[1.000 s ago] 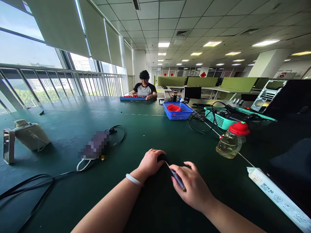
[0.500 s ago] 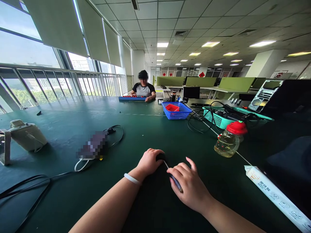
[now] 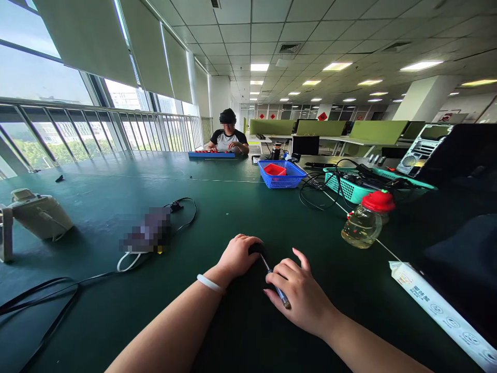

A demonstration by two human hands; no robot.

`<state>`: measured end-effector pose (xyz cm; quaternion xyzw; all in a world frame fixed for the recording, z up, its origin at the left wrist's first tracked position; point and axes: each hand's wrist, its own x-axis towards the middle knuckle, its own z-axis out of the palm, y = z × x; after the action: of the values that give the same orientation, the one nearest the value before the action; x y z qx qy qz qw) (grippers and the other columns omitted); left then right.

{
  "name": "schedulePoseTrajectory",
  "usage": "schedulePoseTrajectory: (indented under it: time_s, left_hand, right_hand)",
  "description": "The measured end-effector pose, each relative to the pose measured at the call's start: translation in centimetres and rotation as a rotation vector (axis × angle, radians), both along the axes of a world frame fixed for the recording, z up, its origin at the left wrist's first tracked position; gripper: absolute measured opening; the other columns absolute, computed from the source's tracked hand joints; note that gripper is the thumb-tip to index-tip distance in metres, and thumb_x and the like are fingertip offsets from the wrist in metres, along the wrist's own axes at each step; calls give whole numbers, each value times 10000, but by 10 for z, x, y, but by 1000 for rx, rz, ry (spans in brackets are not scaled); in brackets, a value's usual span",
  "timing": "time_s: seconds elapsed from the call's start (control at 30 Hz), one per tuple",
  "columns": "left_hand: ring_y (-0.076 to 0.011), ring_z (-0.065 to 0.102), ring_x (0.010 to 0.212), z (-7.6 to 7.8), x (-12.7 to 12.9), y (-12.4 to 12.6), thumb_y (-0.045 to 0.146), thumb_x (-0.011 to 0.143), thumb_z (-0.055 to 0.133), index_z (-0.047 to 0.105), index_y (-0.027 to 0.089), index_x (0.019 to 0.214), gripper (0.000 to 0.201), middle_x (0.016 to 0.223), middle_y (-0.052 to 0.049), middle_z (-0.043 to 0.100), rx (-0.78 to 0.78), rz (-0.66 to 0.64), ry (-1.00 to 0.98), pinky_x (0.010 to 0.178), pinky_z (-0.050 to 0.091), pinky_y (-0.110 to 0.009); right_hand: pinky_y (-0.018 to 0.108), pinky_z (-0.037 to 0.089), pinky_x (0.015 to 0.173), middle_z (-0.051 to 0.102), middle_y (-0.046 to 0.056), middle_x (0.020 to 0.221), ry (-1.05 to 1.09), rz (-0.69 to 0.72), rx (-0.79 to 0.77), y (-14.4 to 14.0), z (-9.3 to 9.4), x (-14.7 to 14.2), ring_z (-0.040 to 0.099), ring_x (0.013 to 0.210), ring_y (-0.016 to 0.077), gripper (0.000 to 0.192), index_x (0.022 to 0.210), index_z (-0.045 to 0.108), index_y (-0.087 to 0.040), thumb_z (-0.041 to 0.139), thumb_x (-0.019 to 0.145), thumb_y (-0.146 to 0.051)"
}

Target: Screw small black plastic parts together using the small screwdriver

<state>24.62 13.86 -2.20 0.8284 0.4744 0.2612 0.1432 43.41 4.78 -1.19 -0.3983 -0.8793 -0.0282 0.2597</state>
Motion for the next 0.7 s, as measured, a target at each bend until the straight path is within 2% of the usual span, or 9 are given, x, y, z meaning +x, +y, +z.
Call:
schedulePoseTrajectory:
  time_s: [0.47, 0.7]
  left_hand:
    - [-240, 613, 1064, 0, -1, 0, 251, 777, 681, 697, 248, 1114, 338, 1073, -36, 729, -33, 14, -5, 973, 488, -381]
    - [-236, 622, 1049, 2, -1, 1, 261, 772, 693, 673, 245, 1175, 404, 1079, -47, 722, -62, 32, -3, 948, 497, -363]
  right_hand:
    - [612, 216, 1108, 613, -1, 790, -18, -13, 17, -1, 1, -1, 572, 806, 174, 102, 867, 636, -231, 552, 906, -188]
    - [570, 198, 1122, 610, -14, 773, 83, -12, 50, 1, -2, 0, 566, 778, 151, 131, 853, 634, -223, 526, 918, -185]
